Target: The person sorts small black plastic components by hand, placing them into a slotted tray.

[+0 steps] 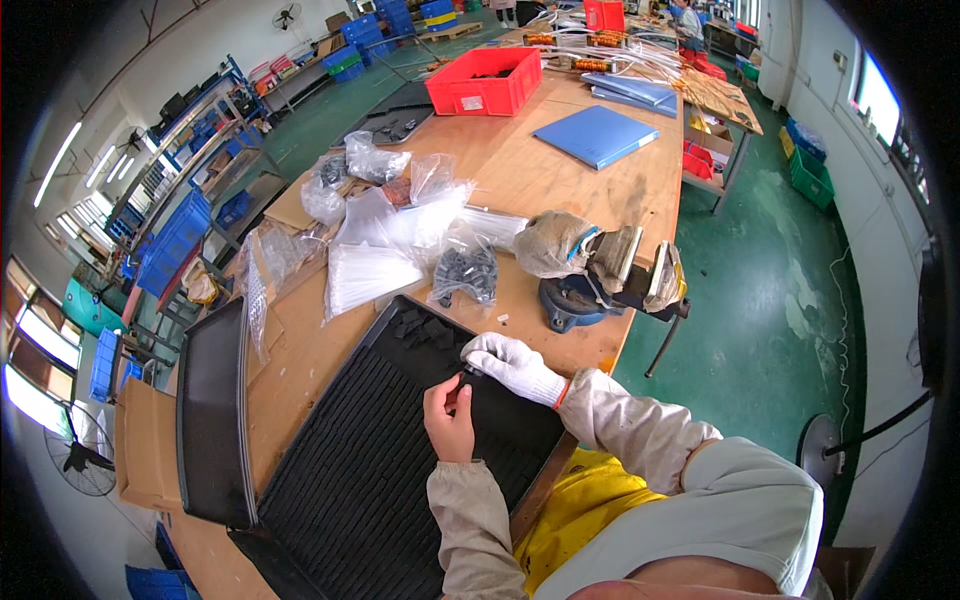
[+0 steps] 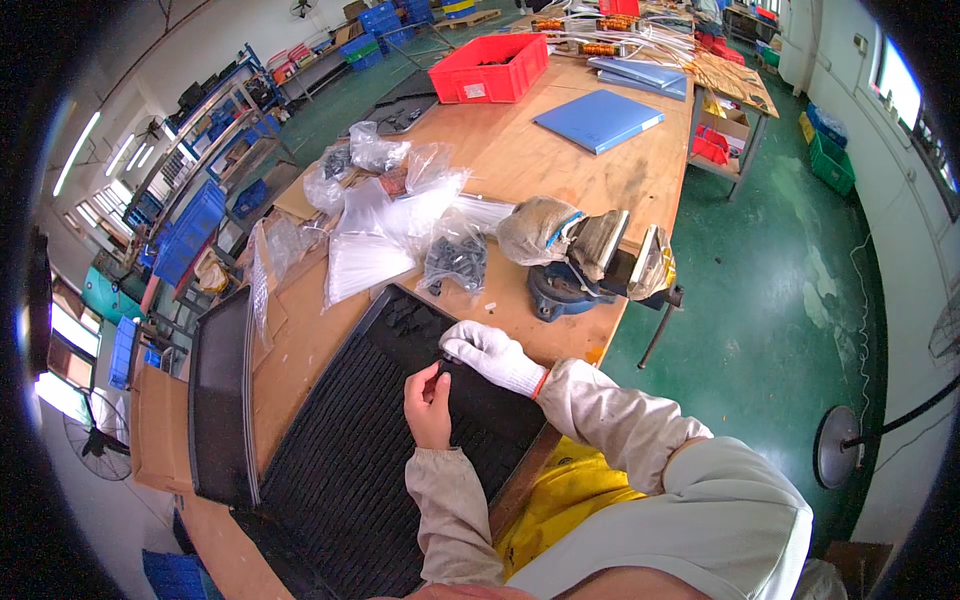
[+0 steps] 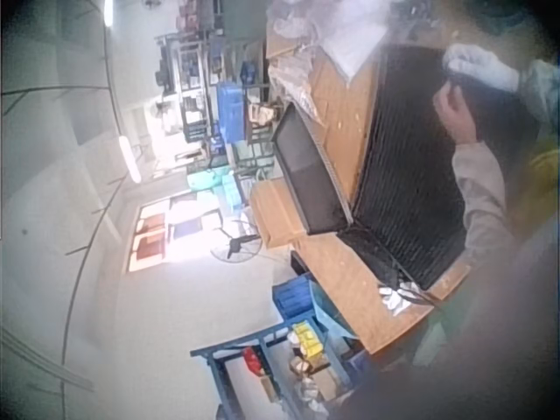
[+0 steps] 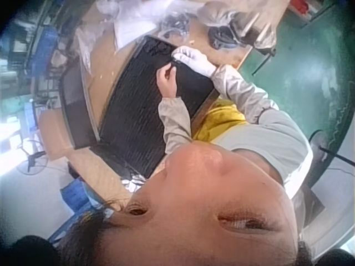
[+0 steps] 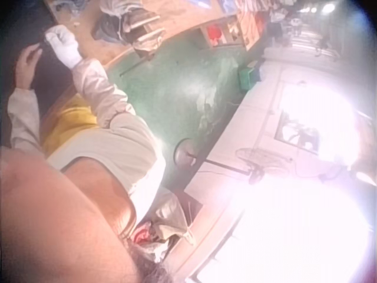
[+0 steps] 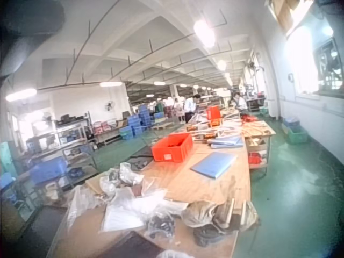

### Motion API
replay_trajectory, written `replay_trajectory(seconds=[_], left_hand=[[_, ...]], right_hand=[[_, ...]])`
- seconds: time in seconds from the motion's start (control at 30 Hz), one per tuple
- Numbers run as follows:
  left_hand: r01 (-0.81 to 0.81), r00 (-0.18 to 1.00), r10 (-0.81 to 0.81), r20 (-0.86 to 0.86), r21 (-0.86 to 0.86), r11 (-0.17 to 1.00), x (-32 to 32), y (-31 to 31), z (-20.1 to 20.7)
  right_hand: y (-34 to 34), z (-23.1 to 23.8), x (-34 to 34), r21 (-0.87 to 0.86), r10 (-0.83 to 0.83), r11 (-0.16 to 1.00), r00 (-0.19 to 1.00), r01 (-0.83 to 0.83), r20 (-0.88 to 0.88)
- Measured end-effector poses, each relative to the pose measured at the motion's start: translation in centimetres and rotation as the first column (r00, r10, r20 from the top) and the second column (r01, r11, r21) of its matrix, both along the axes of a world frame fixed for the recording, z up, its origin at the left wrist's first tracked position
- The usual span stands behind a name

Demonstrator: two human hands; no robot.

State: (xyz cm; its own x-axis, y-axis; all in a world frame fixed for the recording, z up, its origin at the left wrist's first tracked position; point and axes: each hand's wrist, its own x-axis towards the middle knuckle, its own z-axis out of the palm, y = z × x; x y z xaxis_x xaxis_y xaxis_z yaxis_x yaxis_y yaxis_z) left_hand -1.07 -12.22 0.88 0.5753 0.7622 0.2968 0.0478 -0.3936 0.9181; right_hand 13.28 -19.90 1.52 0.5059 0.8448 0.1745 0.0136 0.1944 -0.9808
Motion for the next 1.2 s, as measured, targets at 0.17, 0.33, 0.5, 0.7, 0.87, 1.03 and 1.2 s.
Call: replay_trajectory(seconds=[0.17, 0.33, 0.5, 0.7, 0.87, 1.03, 1.2], left_hand=[[0.005, 1.000, -0.005, -0.019, 0.027, 1.000, 0.0, -0.1, 0.3], [0.020, 0.999, -0.019, -0.028, 0.037, 0.999, 0.0, -0.1, 0.2], [-0.003, 1.000, 0.005, 0.015, -0.102, 0.995, -0.1, 0.3, -0.4], [0.024, 0.991, 0.023, 0.132, -0.346, 0.938, -0.1, 0.6, -0.3], [0.013, 0.990, 0.040, 0.132, -0.374, 0.928, -0.3, 0.7, -0.2], [0.020, 0.996, 0.008, 0.092, -0.295, 0.955, -0.4, 0.7, -0.5], [0.058, 0.993, -0.021, 0.116, -0.324, 0.944, -0.3, 0.6, -0.6]], right_hand=[[0.0, -0.1, 0.0, -0.019, -0.014, 1.000, 0.965, 0.020, 0.263], [-0.4, 0.6, 0.0, -0.098, 0.005, 0.995, 0.945, 0.029, 0.328], [-0.3, 1.2, -0.8, 0.111, -0.105, 0.991, 0.936, 0.071, 0.336], [-0.5, -0.3, 0.1, -0.050, 0.070, 0.997, 0.886, -0.053, 0.458], [-0.2, 0.2, -0.6, 0.034, -0.034, 0.999, 0.881, 0.020, 0.472], [0.0, 0.2, -0.6, 0.117, -0.025, 0.993, 0.939, -0.016, 0.344], [-0.1, 0.0, -0.3, 0.001, 0.102, 0.994, 0.960, -0.106, 0.259]])
